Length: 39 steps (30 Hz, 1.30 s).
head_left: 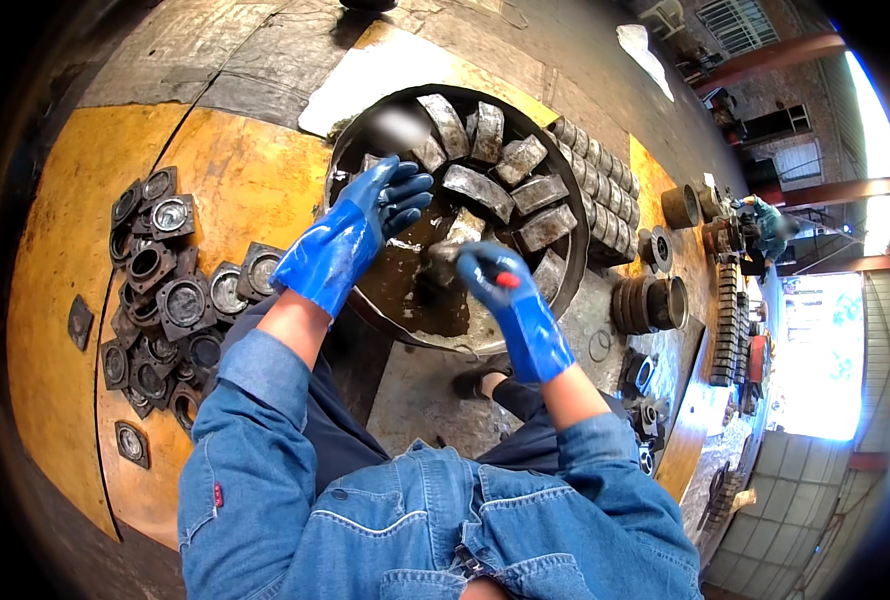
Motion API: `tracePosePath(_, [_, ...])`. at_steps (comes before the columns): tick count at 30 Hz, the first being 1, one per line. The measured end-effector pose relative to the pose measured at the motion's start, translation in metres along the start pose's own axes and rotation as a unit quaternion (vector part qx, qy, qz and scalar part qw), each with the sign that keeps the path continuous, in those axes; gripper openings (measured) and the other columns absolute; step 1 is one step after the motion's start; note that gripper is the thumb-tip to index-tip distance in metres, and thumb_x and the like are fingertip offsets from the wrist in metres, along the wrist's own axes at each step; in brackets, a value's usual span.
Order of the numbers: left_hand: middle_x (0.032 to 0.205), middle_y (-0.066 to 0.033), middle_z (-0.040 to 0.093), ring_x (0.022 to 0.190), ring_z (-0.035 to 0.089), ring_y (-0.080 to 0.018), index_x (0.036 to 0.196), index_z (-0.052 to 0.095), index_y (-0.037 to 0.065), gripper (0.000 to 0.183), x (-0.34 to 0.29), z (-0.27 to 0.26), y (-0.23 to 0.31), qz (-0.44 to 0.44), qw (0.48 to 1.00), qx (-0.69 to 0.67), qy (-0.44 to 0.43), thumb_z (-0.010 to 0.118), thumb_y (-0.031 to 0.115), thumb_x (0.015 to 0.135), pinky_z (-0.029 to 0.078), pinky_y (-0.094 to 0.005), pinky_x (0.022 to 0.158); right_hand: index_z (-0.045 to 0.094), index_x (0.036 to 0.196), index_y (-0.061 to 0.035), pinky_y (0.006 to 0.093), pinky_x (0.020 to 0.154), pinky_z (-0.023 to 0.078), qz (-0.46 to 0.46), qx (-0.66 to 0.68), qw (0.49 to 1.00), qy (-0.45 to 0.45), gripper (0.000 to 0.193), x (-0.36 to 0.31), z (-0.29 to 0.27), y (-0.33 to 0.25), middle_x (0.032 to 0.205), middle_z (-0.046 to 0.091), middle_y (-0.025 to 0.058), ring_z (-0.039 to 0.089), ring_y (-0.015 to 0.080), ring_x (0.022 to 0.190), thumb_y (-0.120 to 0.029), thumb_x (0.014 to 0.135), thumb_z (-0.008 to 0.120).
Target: The person cleans metal parts in a tub of liquid using a brush. They pick up the metal pieces individually, scrub them with the brush, and place them on the floor.
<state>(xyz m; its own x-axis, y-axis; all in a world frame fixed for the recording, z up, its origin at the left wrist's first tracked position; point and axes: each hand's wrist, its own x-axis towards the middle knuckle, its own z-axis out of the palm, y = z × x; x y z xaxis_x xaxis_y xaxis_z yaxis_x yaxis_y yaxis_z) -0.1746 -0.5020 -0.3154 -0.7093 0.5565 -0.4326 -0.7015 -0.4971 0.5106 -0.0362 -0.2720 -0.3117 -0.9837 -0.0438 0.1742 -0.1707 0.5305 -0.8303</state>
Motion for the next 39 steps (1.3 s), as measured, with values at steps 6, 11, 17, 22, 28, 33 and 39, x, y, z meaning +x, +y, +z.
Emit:
tracePosePath(6, [0.136,-0.0167,0.067,0.116,0.07,-0.0273,0.137,0.057,0.006,0.053,0.0,-0.002,-0.004,0.0,1.0,0.007,-0.023,0.059,0.048,0.105,0.064,-0.0339,0.084,0.073,0.107,-0.001,0.0281,0.073,0.055,0.028,-0.041,0.998,-0.032,0.015,0.012,-0.016,0.03,0.093,0.073,0.0051,0.066,0.0112,0.082,-0.01,0.096,0.071])
tracePosePath(11, [0.133,-0.0165,0.068,0.114,0.071,-0.0274,0.135,0.058,0.006,0.049,0.002,-0.003,0.001,0.0,1.0,0.008,-0.018,0.059,0.046,0.106,0.064,-0.0338,0.084,0.075,0.097,-0.0044,0.026,0.07,0.052,0.318,-0.015,0.935,0.155,0.022,0.062,-0.017,0.044,0.081,0.073,0.0004,0.065,0.0092,0.074,-0.026,0.092,0.077])
tracePosePath(17, [0.132,-0.0168,0.069,0.11,0.072,-0.0275,0.134,0.059,0.006,0.048,0.003,-0.002,-0.001,0.007,1.0,0.005,-0.02,0.058,0.045,0.106,0.063,-0.0339,0.082,0.073,0.092,0.0005,0.0227,0.066,0.05,0.23,0.064,0.96,0.145,0.007,0.026,0.007,0.042,0.08,0.07,-0.0018,0.06,0.0054,0.07,-0.007,0.093,0.072])
tracePosePath(22, [0.13,-0.0172,0.07,0.106,0.074,-0.0275,0.133,0.06,0.006,0.048,0.002,-0.002,-0.002,-0.006,1.0,0.002,-0.008,0.061,0.044,0.105,0.065,-0.0333,0.079,0.077,0.097,-0.0038,0.0298,0.068,0.054,0.245,0.049,0.966,0.059,0.015,-0.031,0.038,-0.011,0.078,0.072,0.0063,0.068,0.0146,0.07,-0.017,0.096,0.071])
tracePosePath(28, [0.131,-0.0175,0.069,0.108,0.073,-0.0274,0.131,0.06,0.007,0.046,-0.003,0.003,-0.004,-0.006,1.0,0.009,-0.003,0.063,0.044,0.104,0.065,-0.0338,0.08,0.078,0.101,-0.0069,0.0384,0.079,0.058,0.303,-0.092,0.948,-0.034,0.027,-0.039,0.056,-0.038,0.089,0.076,0.0145,0.074,0.03,0.082,-0.031,0.094,0.067])
tracePosePath(33, [0.131,-0.0184,0.069,0.109,0.073,-0.0284,0.13,0.061,0.008,0.045,0.005,-0.006,-0.002,0.007,1.0,-0.001,-0.01,0.062,0.044,0.104,0.065,-0.0353,0.08,0.075,0.106,-0.0074,0.0404,0.083,0.056,0.346,-0.17,0.912,-0.137,0.036,-0.031,0.077,-0.009,0.101,0.076,0.0191,0.073,0.035,0.091,-0.04,0.093,0.068])
tracePosePath(39, [0.13,-0.0182,0.07,0.109,0.073,-0.0287,0.134,0.059,0.004,0.049,-0.001,0.002,-0.004,-0.002,0.999,0.037,-0.017,0.059,0.044,0.106,0.064,-0.034,0.08,0.073,0.102,-0.002,0.0352,0.074,0.052,0.363,0.066,0.929,-0.017,0.042,-0.024,0.029,-0.02,0.086,0.07,0.0082,0.064,0.0198,0.078,-0.043,0.09,0.075])
